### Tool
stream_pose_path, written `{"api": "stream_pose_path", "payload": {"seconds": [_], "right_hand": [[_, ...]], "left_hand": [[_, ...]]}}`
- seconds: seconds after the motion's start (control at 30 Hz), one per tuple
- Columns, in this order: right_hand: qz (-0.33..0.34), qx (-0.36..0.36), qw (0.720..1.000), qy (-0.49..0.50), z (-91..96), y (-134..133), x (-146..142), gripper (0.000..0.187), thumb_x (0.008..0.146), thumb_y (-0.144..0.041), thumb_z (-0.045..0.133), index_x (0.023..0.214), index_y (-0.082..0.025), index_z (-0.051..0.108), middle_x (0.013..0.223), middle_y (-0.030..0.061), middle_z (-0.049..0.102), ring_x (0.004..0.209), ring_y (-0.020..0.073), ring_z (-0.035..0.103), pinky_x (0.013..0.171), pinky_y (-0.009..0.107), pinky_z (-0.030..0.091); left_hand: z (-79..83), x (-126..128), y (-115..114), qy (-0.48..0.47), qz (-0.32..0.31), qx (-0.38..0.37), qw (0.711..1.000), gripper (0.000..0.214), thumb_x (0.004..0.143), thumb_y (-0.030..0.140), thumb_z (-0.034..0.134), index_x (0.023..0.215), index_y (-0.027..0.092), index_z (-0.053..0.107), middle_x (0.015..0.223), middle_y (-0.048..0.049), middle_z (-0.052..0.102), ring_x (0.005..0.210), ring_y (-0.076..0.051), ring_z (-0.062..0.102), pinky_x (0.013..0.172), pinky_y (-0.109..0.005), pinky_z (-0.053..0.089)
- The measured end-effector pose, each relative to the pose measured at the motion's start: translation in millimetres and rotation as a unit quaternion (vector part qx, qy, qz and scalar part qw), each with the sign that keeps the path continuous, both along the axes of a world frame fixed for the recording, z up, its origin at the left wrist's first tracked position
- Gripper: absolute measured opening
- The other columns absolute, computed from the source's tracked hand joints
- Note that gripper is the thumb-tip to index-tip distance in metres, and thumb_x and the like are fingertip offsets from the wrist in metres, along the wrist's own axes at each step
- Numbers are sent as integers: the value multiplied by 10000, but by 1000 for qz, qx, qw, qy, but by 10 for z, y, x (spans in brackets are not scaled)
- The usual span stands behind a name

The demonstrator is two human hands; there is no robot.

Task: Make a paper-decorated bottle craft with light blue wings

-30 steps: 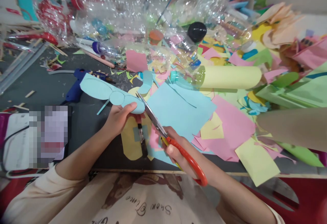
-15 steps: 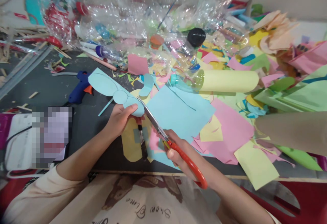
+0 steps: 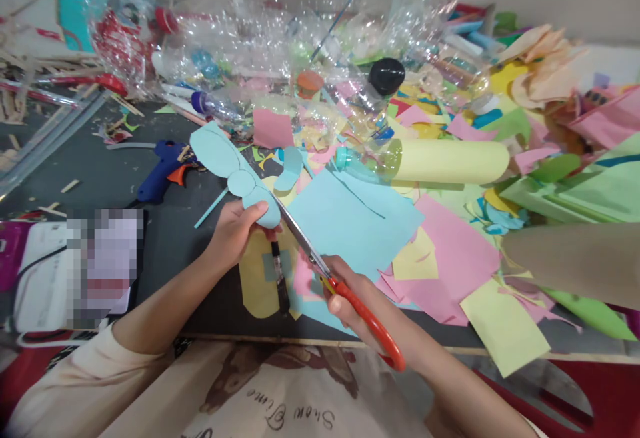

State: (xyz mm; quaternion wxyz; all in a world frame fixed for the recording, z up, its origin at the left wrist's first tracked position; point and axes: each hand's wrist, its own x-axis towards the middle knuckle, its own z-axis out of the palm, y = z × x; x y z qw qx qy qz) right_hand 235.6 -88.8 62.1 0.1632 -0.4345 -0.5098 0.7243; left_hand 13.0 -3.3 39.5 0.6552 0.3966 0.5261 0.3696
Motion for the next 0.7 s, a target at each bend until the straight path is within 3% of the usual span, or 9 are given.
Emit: {"api": "stream_pose_path", "payload": {"seconds": [0.13, 0.33, 0.57, 0.7], "right_hand": [[-6, -31, 999, 36, -4, -18, 14, 572, 863, -774, 392, 1033, -233, 459, 807, -18, 474, 609, 87, 387, 485, 226, 325], [24, -52, 996, 75, 14, 33, 30, 580, 885, -771, 321, 1027, -236, 495, 932, 32, 514, 736, 122, 469, 631, 260, 432], [-9, -32, 994, 101, -106, 31, -20, 620, 872, -794, 275, 1035, -256, 536, 925, 35, 526, 677, 135, 449, 608, 302, 414], [-14, -19, 995, 94, -79, 50, -75, 600, 891, -771, 267, 1031, -242, 516, 870, 25, 503, 637, 131, 427, 567, 305, 389]], "left_hand": [[10, -4, 6, 21, 12, 1, 1000, 326, 724, 407, 617, 522, 154, 581, 509, -31, 650, 426, -101, 572, 456, -211, 491], [5, -18, -4, 15, -19, 22, 999, 350, 728, 426, 648, 515, 155, 587, 515, -21, 649, 426, -100, 577, 460, -211, 495], [-7, -15, -43, 20, -66, 38, 997, 384, 748, 477, 657, 538, 159, 613, 507, -7, 638, 449, -111, 597, 466, -213, 499], [-8, -17, -39, 15, -63, 42, 997, 380, 749, 473, 667, 544, 157, 619, 509, -7, 640, 453, -113, 599, 464, -211, 503]]}}
